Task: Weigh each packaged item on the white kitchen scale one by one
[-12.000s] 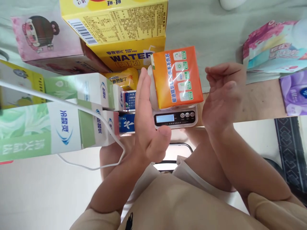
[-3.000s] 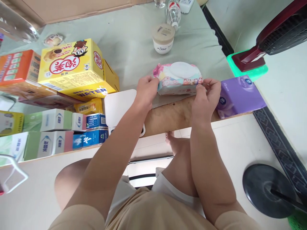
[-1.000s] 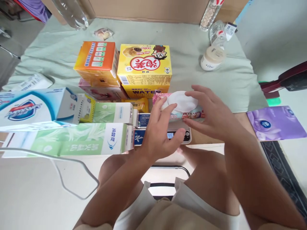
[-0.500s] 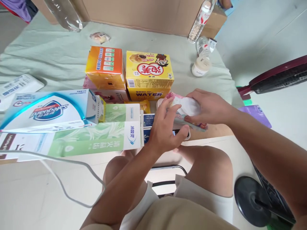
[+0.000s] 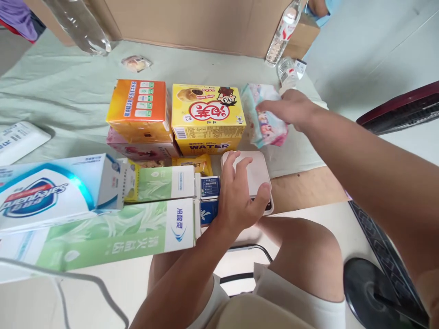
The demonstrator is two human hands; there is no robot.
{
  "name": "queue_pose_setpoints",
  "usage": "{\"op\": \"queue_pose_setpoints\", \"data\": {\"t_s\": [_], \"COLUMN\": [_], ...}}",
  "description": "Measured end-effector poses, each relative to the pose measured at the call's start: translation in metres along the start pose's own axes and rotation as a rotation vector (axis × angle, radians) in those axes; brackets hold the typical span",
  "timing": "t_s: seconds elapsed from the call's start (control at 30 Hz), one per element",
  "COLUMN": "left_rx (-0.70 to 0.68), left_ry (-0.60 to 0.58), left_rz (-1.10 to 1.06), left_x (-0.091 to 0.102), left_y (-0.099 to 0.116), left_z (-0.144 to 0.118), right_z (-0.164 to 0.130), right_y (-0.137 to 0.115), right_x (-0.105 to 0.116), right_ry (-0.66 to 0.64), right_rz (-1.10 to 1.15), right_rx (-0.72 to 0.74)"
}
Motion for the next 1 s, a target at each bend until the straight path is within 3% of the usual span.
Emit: {"op": "queue_pose_setpoints", "data": {"t_s": [0.1,0.17,0.27,0.33,0.43,0.53,0.6,0.67,0.77,0.83,0.9,1.0], "left_rx": [0.003,-0.01,-0.028,-0.027,-0.032,-0.043,-0.055,-0.088,-0.132,-0.135,-0.151,-0.186], "left_ry": [0.008,0.016,0.028,0.026,-0.008,-0.066,-0.11,-0.166,-0.256,-0.299,-0.327,-0.385], "left_rz": [0.009,0.018,0.028,0.034,0.026,0.013,0.013,0.008,-0.01,-0.019,-0.029,-0.041], "left_x": [-0.002,0.0,0.005,0.006,-0.002,-0.02,-0.036,-0.053,-0.076,-0.089,-0.1,-0.113], "left_y": [0.001,0.003,0.006,0.006,0.01,0.016,0.02,0.026,0.033,0.035,0.038,0.041], "left_z": [0.002,0.002,0.003,0.004,0.005,0.002,-0.002,-0.007,-0.015,-0.02,-0.024,-0.03], "right_z": [0.016,0.013,-0.007,-0.033,-0.096,-0.176,-0.219,-0.243,-0.246,-0.235,-0.223,-0.218], "right_y": [-0.012,-0.02,-0.015,0.004,0.06,0.147,0.206,0.258,0.317,0.342,0.356,0.355], "right_x": [-0.036,-0.048,-0.041,-0.019,0.037,0.084,0.1,0.108,0.109,0.105,0.099,0.09], "right_ry": [-0.089,-0.14,-0.169,-0.098,0.217,0.526,0.629,0.649,0.586,0.525,0.467,0.422], "right_rz": [0.006,0.039,0.165,0.243,0.311,0.224,0.143,0.065,-0.023,-0.063,-0.091,-0.131], "right_rx": [-0.156,-0.191,-0.25,-0.256,-0.215,-0.289,-0.369,-0.445,-0.503,-0.505,-0.475,-0.363]}}
Point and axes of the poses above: each hand's wrist, its own z-axis towards the middle knuckle, its own x-axis out of the back of the hand, y = z × x, the point moved 8 cm from there along z, towards the middle knuckle, and after that the axes turned 9 degrees about -z, right-handed, at the moved point
